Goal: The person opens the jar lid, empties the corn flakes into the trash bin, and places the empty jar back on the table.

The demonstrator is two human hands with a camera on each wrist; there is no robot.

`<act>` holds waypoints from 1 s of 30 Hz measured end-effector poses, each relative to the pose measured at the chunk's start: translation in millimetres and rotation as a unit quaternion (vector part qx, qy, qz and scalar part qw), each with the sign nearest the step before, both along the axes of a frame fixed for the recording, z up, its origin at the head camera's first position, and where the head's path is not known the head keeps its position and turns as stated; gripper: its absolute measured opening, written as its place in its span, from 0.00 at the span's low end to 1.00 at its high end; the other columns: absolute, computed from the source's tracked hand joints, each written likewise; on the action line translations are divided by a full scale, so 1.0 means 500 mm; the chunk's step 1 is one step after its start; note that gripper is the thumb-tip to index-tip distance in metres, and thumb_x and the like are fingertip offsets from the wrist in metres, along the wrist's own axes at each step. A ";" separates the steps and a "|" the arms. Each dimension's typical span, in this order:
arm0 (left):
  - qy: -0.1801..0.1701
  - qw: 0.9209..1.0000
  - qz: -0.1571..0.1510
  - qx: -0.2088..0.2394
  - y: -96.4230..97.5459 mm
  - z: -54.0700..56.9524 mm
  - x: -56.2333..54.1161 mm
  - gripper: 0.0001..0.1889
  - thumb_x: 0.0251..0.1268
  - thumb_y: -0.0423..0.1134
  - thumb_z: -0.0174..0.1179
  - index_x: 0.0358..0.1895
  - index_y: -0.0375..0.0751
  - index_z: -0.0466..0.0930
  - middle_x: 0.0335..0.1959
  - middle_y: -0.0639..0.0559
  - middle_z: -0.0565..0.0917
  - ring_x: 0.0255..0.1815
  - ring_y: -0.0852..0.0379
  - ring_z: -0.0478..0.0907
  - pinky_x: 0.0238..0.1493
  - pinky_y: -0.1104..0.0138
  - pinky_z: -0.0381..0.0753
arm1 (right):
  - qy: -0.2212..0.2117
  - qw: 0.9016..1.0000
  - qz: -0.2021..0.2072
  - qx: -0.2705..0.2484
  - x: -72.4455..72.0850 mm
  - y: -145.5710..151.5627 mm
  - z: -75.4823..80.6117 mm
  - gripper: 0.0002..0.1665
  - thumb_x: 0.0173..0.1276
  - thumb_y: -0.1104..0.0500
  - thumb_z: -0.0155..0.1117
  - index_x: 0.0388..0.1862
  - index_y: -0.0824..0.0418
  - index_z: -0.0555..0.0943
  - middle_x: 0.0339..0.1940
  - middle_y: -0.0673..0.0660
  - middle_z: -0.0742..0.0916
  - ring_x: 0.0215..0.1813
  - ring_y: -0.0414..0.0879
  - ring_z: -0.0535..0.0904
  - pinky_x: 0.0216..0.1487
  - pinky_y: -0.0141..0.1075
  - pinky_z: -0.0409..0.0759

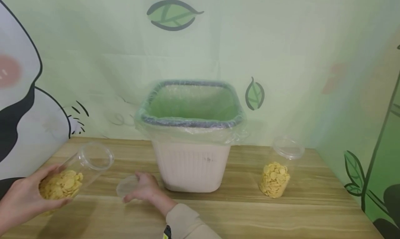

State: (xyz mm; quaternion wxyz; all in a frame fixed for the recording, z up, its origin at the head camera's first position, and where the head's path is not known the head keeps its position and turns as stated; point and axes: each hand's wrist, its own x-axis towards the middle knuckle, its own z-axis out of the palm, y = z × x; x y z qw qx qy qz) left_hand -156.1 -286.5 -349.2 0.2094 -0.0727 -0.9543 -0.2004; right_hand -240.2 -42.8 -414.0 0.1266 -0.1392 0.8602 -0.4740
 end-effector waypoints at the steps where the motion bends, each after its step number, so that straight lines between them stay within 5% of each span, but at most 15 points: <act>1: 0.000 1.000 0.000 0.000 0.000 0.000 -0.001 0.48 0.19 0.48 0.79 0.53 0.30 0.69 0.43 0.32 0.78 0.31 0.46 0.74 0.25 0.64 0.68 | 0.005 1.000 0.000 0.009 -0.001 0.000 0.000 0.52 0.32 0.61 0.80 0.62 0.62 0.69 0.59 0.56 0.77 0.60 0.47 0.72 0.60 0.35 0.67; 9: -0.027 1.000 0.004 -0.006 0.003 0.003 -0.003 0.50 0.19 0.51 0.78 0.54 0.28 0.68 0.44 0.29 0.77 0.34 0.43 0.75 0.27 0.60 0.72 | 0.057 0.996 0.026 0.065 -0.005 0.001 0.003 0.51 0.30 0.60 0.81 0.59 0.63 0.71 0.53 0.56 0.81 0.54 0.45 0.75 0.55 0.32 0.70; 30: 0.009 1.000 -0.017 -0.010 0.010 -0.002 -0.007 0.47 0.16 0.46 0.80 0.51 0.30 0.71 0.42 0.33 0.79 0.32 0.48 0.75 0.25 0.67 0.69 | 0.111 0.981 0.078 0.137 -0.012 -0.001 0.001 0.53 0.32 0.57 0.81 0.61 0.64 0.69 0.58 0.55 0.78 0.58 0.45 0.72 0.59 0.30 0.67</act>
